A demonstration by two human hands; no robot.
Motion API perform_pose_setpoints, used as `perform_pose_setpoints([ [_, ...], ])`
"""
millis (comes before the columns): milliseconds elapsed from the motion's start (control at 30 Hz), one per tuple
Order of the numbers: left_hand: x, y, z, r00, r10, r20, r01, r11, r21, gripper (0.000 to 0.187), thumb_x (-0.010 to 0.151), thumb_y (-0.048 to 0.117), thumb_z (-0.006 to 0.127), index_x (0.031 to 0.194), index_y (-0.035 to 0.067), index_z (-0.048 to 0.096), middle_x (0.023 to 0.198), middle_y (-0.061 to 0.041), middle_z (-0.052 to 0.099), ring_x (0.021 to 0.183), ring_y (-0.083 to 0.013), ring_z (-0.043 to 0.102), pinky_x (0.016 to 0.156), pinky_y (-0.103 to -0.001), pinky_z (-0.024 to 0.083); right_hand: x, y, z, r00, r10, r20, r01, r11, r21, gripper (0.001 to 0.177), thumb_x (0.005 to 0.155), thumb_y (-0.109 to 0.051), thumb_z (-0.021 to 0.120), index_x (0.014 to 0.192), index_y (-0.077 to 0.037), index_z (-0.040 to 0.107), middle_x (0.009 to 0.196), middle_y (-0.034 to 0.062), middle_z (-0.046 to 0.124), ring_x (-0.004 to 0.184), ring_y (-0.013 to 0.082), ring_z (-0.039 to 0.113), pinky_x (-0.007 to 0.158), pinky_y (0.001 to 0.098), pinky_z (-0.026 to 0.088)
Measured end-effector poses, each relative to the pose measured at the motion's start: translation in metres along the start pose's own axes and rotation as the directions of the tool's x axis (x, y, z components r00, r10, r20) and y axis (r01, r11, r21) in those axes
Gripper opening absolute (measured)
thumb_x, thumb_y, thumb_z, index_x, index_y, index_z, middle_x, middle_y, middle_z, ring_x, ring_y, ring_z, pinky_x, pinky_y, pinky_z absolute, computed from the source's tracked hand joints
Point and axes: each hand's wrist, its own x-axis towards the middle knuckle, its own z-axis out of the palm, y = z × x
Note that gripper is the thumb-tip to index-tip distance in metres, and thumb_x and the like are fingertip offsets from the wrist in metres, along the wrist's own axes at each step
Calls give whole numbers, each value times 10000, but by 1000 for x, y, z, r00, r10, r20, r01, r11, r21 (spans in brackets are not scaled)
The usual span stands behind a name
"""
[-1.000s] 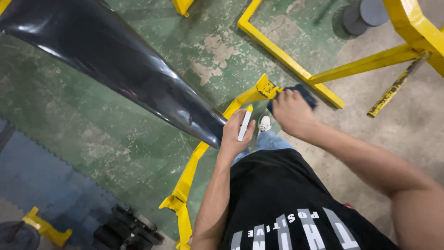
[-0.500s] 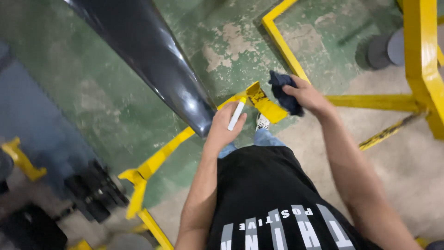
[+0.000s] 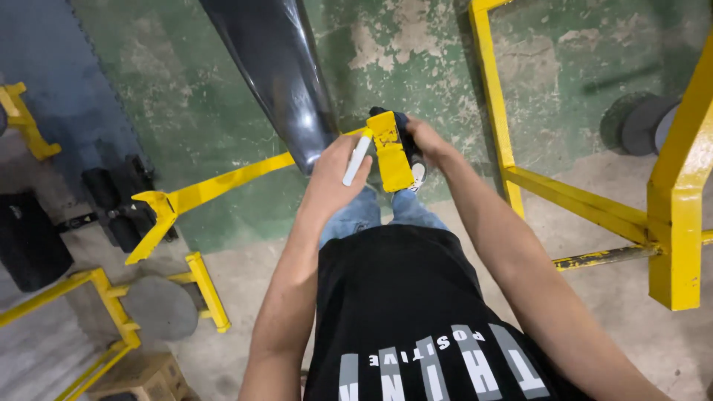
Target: Cleaning gym equipment using a spray bottle and a cloth.
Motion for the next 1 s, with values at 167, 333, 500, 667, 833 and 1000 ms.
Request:
perform_pose_setpoints([
  [167, 7, -6, -3, 998, 70, -10, -69, 996, 61, 323, 902, 127, 680, 1194, -1, 629, 1100, -228, 676, 1017, -457, 657, 859, -488, 536, -48, -60, 19, 985, -156, 75, 169, 962, -213, 561, 818, 90, 494, 1355, -20, 618, 1237, 88, 686, 1118, 183, 656, 955, 316, 525],
  [333, 21, 5, -18, 999, 12, 50, -18, 994, 105, 314, 897, 120, 663, 1196, 28, 650, 1104, -202, 688, 1000, -434, 669, 850, -476, 549, -40, -44, 26, 991, -135, -21, 133, 988, -75, 582, 793, 126, 433, 1317, -67, 599, 1181, 53, 688, 1090, 170, 671, 946, 301, 545],
  [500, 40, 0, -25, 988, 66, 141, -89, 982, 165, 380, 867, 93, 628, 1242, 38, 655, 1175, -184, 694, 1029, -430, 672, 864, -478, 557, 34, 26, -25, 995, -97, 25, 101, 972, -213, 609, 729, 122, 385, 1265, -12, 641, 1149, 105, 723, 1065, 218, 700, 945, 345, 556],
  [667, 74, -3, -26, 967, 33, 253, -85, 976, 198, 464, 789, 65, 615, 1248, 56, 680, 1086, -191, 711, 991, -433, 674, 853, -491, 548, 11, -22, -6, 995, -9, 100, 47, 921, -386, 692, 719, 142, 421, 1354, -48, 619, 1256, 101, 699, 1163, 208, 638, 1025, 334, 491],
  [833, 123, -17, -14, 909, -215, 358, 114, 952, 283, 501, 732, 79, 627, 1218, 152, 725, 923, -211, 717, 880, -440, 677, 779, -507, 543, -8, -75, -2, 980, 11, 199, 92, 858, -505, 778, 628, 155, 384, 1321, -45, 677, 1362, 101, 687, 1295, 195, 608, 1112, 321, 446],
  [1000, 163, -54, 13, 765, -383, 517, 186, 901, 392, 345, 736, 152, 640, 1047, 194, 785, 909, -194, 729, 882, -422, 689, 779, -529, 538, 53, -15, -49, 921, -48, 386, 268, 797, -542, 673, 688, 138, 522, 1324, -41, 649, 1385, 143, 647, 1325, 258, 579, 1136, 345, 422],
])
